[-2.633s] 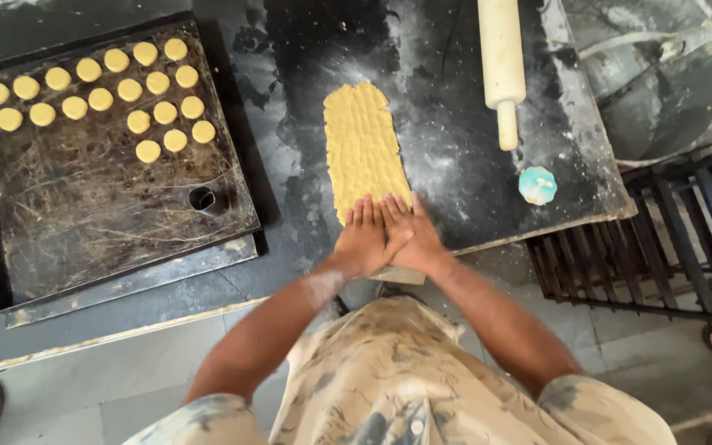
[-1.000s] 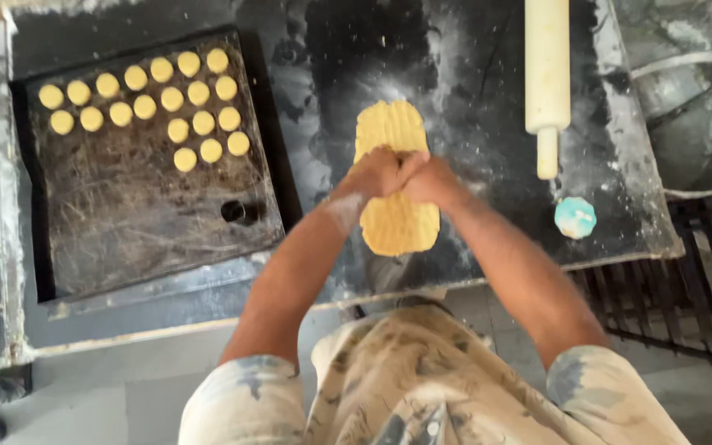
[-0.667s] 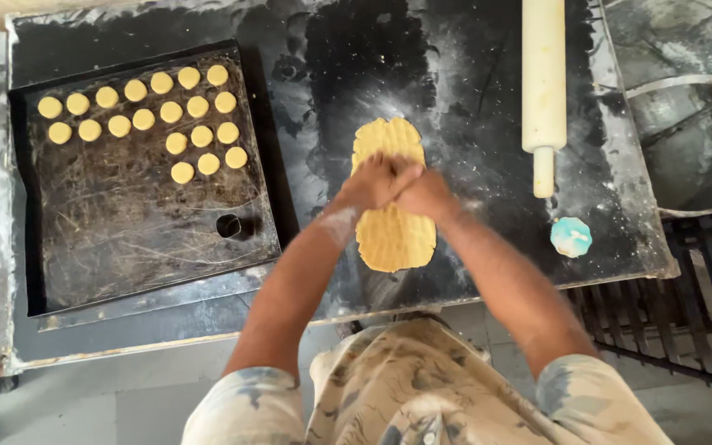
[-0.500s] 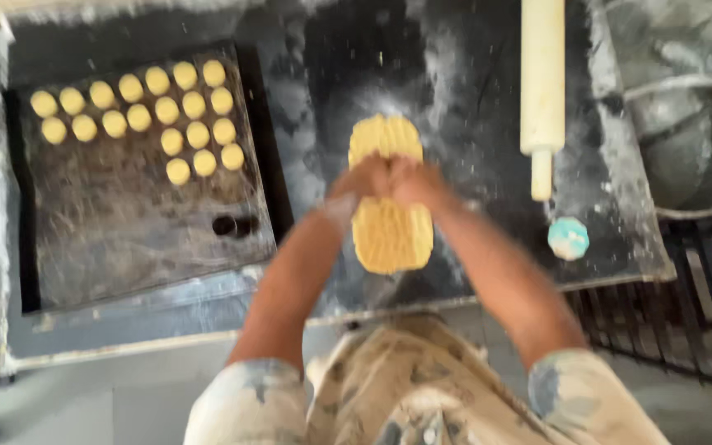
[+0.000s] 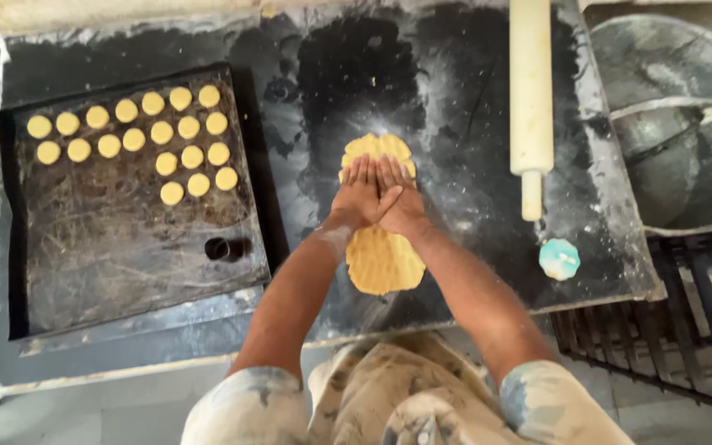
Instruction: The person places cut dough circles onto a tray, gathers the remaining dough into a ball, and then hand-presses and flattens a portion of dough on the counter.
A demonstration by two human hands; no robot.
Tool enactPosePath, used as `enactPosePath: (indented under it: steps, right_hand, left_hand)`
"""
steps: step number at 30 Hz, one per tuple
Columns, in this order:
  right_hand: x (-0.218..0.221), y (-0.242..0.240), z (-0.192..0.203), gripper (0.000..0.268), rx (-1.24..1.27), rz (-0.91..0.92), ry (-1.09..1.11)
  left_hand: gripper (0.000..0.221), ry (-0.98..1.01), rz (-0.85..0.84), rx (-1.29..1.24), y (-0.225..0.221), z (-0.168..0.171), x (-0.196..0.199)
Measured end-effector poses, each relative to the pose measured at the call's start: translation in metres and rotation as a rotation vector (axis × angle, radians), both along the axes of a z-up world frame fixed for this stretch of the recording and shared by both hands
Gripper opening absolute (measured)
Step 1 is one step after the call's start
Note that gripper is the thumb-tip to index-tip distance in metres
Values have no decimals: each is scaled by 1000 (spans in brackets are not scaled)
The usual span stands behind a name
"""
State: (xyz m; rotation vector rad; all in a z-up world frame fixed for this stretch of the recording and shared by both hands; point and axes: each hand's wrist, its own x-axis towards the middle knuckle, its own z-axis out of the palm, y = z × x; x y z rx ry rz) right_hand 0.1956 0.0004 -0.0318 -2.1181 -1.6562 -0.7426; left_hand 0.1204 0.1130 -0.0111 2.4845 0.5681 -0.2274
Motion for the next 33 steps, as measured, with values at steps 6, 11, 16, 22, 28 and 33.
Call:
enactPosePath:
  steps: [6, 11, 16, 22, 28, 33]
  right_hand:
    - [41, 17, 8, 53, -413, -48, 698]
    - [27, 25, 48, 47, -570, -123, 657]
    - [39, 26, 83, 39, -500, -88, 665]
    - [58, 30, 60, 40, -611, -38, 672]
    - [48, 32, 53, 39, -138, 5, 207]
    - [129, 58, 74, 33, -267, 37, 847]
  left_hand:
    - [105, 27, -3, -95, 32, 10, 21]
    - [101, -7, 13, -157, 17, 15, 3]
    - [105, -14, -80, 73, 22, 14, 17]
    - [104, 9, 35, -162, 48, 4, 41]
    - [90, -310, -95, 167, 40, -2, 28]
    - [55, -185, 147, -159, 109, 20, 46]
